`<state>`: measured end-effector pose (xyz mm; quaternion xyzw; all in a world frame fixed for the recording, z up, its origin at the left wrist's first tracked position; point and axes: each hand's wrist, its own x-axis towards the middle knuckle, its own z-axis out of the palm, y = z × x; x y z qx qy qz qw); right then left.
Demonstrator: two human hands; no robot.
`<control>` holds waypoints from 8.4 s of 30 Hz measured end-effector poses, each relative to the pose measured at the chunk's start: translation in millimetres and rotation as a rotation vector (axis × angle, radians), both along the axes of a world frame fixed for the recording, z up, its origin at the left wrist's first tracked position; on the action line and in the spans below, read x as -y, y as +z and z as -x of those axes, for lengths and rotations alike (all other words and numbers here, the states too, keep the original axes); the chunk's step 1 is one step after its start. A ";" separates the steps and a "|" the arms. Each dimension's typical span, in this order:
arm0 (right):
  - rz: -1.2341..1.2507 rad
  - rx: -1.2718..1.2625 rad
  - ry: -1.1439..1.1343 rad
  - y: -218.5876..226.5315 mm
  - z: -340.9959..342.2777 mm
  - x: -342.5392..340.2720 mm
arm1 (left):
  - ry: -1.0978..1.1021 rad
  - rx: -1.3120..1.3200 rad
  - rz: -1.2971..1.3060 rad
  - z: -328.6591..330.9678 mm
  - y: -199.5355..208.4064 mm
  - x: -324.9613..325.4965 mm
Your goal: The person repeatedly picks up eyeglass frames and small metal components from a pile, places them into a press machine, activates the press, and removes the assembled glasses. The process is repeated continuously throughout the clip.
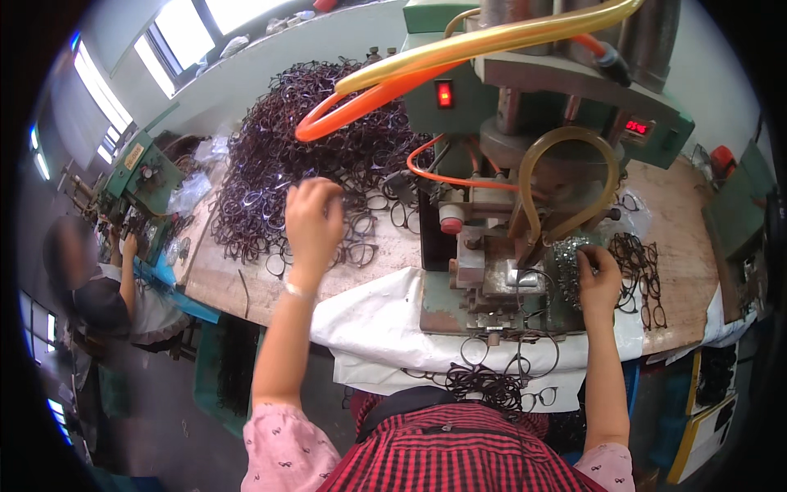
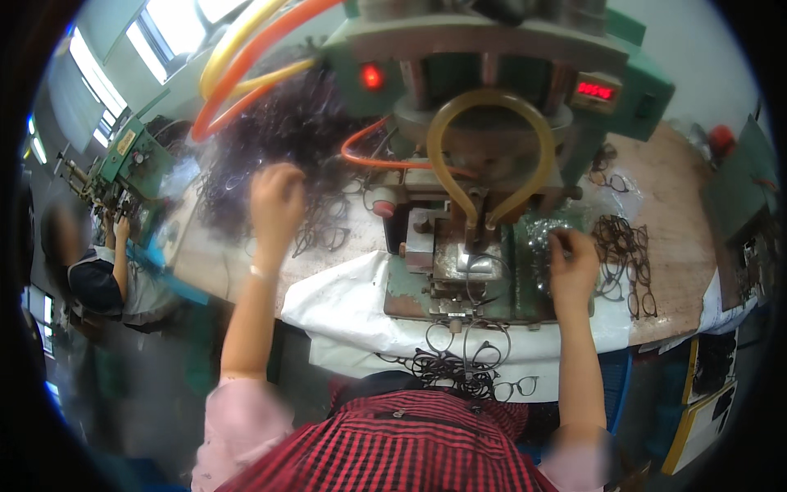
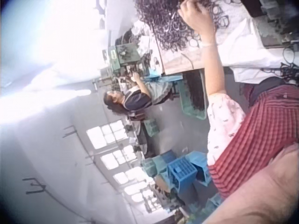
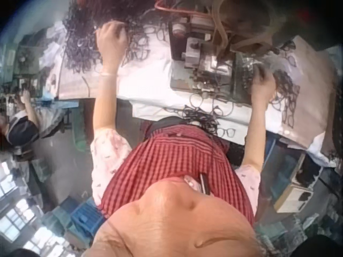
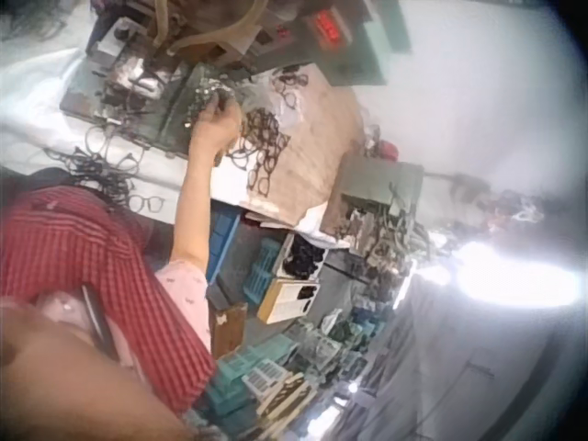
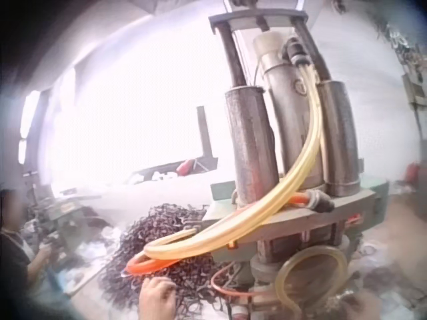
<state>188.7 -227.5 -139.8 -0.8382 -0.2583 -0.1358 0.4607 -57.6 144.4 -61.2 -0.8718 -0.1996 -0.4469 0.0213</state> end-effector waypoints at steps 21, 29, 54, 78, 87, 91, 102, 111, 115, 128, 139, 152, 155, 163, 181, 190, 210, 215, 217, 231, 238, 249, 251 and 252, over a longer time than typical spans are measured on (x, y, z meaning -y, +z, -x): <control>-0.445 -0.339 0.445 82.6 67.2 -44.5 | 0.164 -0.008 0.130 -2.3 -59.0 -45.6; -0.649 -0.606 0.522 78.1 75.2 -52.4 | -0.221 0.398 1.144 0.6 8.4 -90.5; -0.164 0.457 0.866 71.0 179.7 -64.0 | -0.439 0.613 1.905 28.6 -10.7 -112.7; -0.124 -0.224 0.572 34.4 169.9 -314.9 | -0.221 0.342 1.391 59.2 33.5 -16.0; 0.039 0.079 0.566 -5.6 187.1 -267.0 | -0.400 0.629 0.902 88.8 49.6 30.4; -0.302 0.364 0.634 36.3 178.4 -92.7 | -0.678 0.512 0.540 74.1 3.3 120.9; 0.309 0.255 -0.224 -15.1 54.1 50.4 | -1.221 0.018 0.031 -55.0 -4.3 193.5; -0.018 -0.069 -0.158 4.5 14.2 30.9 | -1.218 0.017 0.125 -61.7 -7.3 196.1; -0.047 0.051 -0.099 -6.9 12.0 25.3 | -1.232 0.013 0.127 -60.9 -8.8 190.1; -0.434 -0.348 0.083 0.5 40.9 33.9 | -0.099 -0.103 0.254 66.0 -24.6 66.1; -0.374 -0.359 -0.098 -16.8 57.8 75.8 | -0.064 -0.107 0.467 73.1 -122.2 12.7; -0.272 -0.325 0.421 78.4 61.8 -37.0 | -0.464 0.385 1.333 1.1 -97.8 59.5; -0.448 -0.385 0.382 64.7 73.3 -39.7 | -0.457 0.515 1.419 8.4 -114.1 84.9; -0.575 -0.487 0.513 74.5 75.2 -49.3 | -0.908 0.555 0.764 -11.0 32.3 134.1; 0.374 0.195 -0.179 -13.8 29.6 29.3 | -1.046 0.034 -0.240 -40.7 21.2 190.9; 0.062 0.155 -0.093 -9.1 18.9 23.8 | -1.048 -0.108 -0.249 -48.2 16.6 191.6; -0.512 -0.521 0.125 -5.9 31.1 -6.5 | 0.015 -0.156 0.131 -5.7 -18.7 72.4; -0.386 -0.402 0.009 0.7 45.6 22.4 | 0.149 -0.482 0.302 -2.5 -142.6 8.9; -0.460 -0.418 0.053 -2.1 54.2 46.3 | 0.171 -0.350 0.299 19.1 -144.4 16.8; -0.434 -0.374 0.425 69.9 64.9 -44.7 | -0.422 0.548 1.195 -10.0 -106.6 88.6; -0.657 -0.704 0.557 75.4 78.0 -49.9 | -0.960 0.646 0.664 -33.9 31.7 149.9; -0.799 -0.645 0.588 69.3 92.1 -58.0 | -0.765 0.665 0.668 -54.2 49.9 159.9; -0.656 -0.556 0.597 78.1 96.5 -47.6 | -0.773 0.631 0.734 -40.5 52.9 167.3; -0.535 -0.474 0.614 81.4 98.0 -35.0 | -0.922 0.635 0.769 -29.9 51.6 176.0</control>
